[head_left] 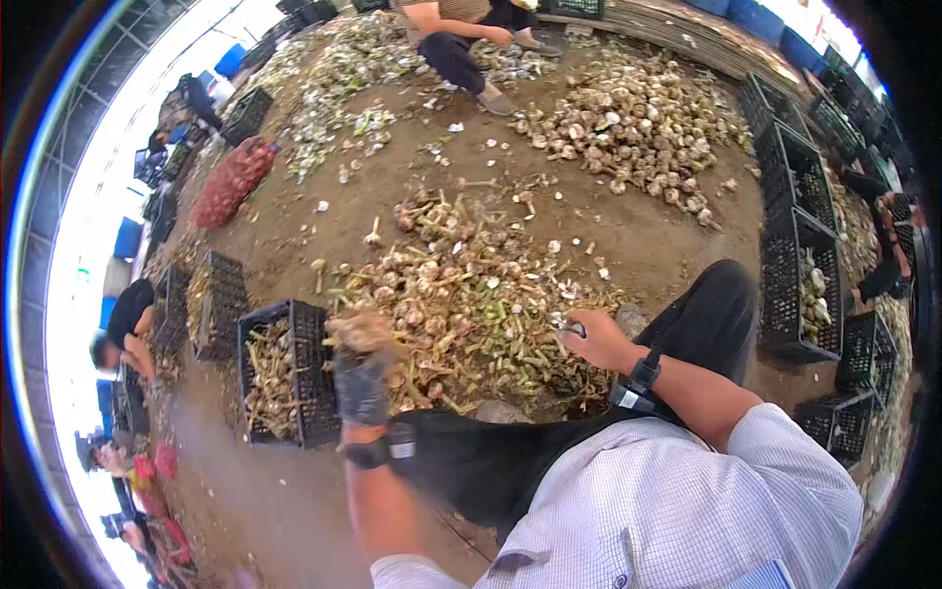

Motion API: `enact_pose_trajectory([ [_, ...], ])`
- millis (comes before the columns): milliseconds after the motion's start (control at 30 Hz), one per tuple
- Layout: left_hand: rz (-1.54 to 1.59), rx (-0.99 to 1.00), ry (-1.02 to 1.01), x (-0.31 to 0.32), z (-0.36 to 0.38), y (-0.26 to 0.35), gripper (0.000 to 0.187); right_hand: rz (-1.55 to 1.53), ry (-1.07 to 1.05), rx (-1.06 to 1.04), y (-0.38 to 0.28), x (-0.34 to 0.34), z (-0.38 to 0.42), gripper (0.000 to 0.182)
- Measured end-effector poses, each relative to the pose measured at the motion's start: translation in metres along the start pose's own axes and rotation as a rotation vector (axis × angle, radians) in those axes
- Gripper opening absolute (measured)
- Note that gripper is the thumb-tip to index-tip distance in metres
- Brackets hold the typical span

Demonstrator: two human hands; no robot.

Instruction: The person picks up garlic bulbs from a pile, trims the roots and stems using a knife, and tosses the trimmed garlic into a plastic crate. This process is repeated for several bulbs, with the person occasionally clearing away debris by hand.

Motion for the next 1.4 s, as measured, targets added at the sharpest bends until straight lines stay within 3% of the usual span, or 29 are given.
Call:
enact_pose_trajectory([
  [67,0.369,-0.051,-0.090,0.060,0.016,0.007,0.041,-0.020,0.070,-0.166,-0.030,-0.016,0.007,0.027],
  [100,0.687,-0.221,-0.101,0.087,0.026,0.001,0.040,-0.026,0.112,-0.237,-0.042,-0.025,0.012,0.028],
  [167,0.292,-0.153,-0.183,0.119,0.043,-0.006,0.038,0.023,0.149,-0.302,-0.055,-0.033,0.023,0.022],
  [267,0.048,-0.267,-0.351,0.150,0.057,-0.056,0.042,0.042,0.145,-0.350,-0.068,-0.036,0.038,0.023],
  [400,-0.797,0.585,-0.452,0.177,0.081,-0.072,0.043,0.160,0.115,-0.348,-0.066,-0.034,0.046,0.027],
  [500,-0.100,-0.011,-0.422,0.177,0.082,-0.094,0.039,0.243,0.117,-0.315,-0.057,-0.026,0.049,0.028],
  [633,0.030,-0.232,-0.435,0.179,0.090,-0.084,0.034,0.295,0.111,-0.362,-0.051,-0.018,0.044,0.030],
  [733,-0.122,-0.188,-0.456,0.173,0.090,-0.100,0.034,0.339,0.013,-0.351,-0.040,-0.007,0.034,0.030],
  [833,-0.073,-0.129,-0.436,0.168,0.090,-0.116,0.031,0.369,-0.017,-0.316,-0.035,0.011,0.025,0.026],
  [900,-0.239,-0.060,-0.315,0.160,0.095,-0.120,0.032,0.419,-0.070,-0.293,-0.031,0.020,0.020,0.025],
  [933,-0.544,0.331,-0.443,0.160,0.099,-0.101,0.032,0.440,-0.096,-0.279,-0.029,0.024,0.019,0.025],
  [967,-0.835,0.774,-0.425,0.158,0.109,-0.083,0.032,0.513,-0.185,-0.160,0.006,0.027,0.010,0.023],
  [1033,-0.296,0.395,-0.339,0.137,0.101,-0.048,0.034,0.623,-0.360,0.098,0.092,0.043,0.004,0.021],
  [1133,0.595,-0.351,-0.188,0.131,0.092,-0.100,0.038,0.417,-0.151,0.088,0.057,0.033,-0.001,0.039],
  [1233,0.598,-0.332,-0.131,0.155,0.091,-0.087,0.049,-0.257,-0.255,0.188,-0.005,0.021,0.000,0.047],
  [1333,-0.084,-0.040,-0.423,0.178,0.081,-0.071,0.057,-0.291,-0.244,0.127,-0.038,0.019,0.003,0.050],
  [1400,-0.010,-0.003,-0.392,0.182,0.080,-0.069,0.061,-0.367,-0.172,0.136,-0.047,0.020,0.007,0.046],
])
Point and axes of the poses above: each hand's wrist, its own z-axis away from the middle knuckle, its own x-axis out of the palm, y = z × x, the point moved 5 cm from there along -z, towards the middle knuckle, and after that the axes turned 12 degrees about z, right-handed, at the moved point
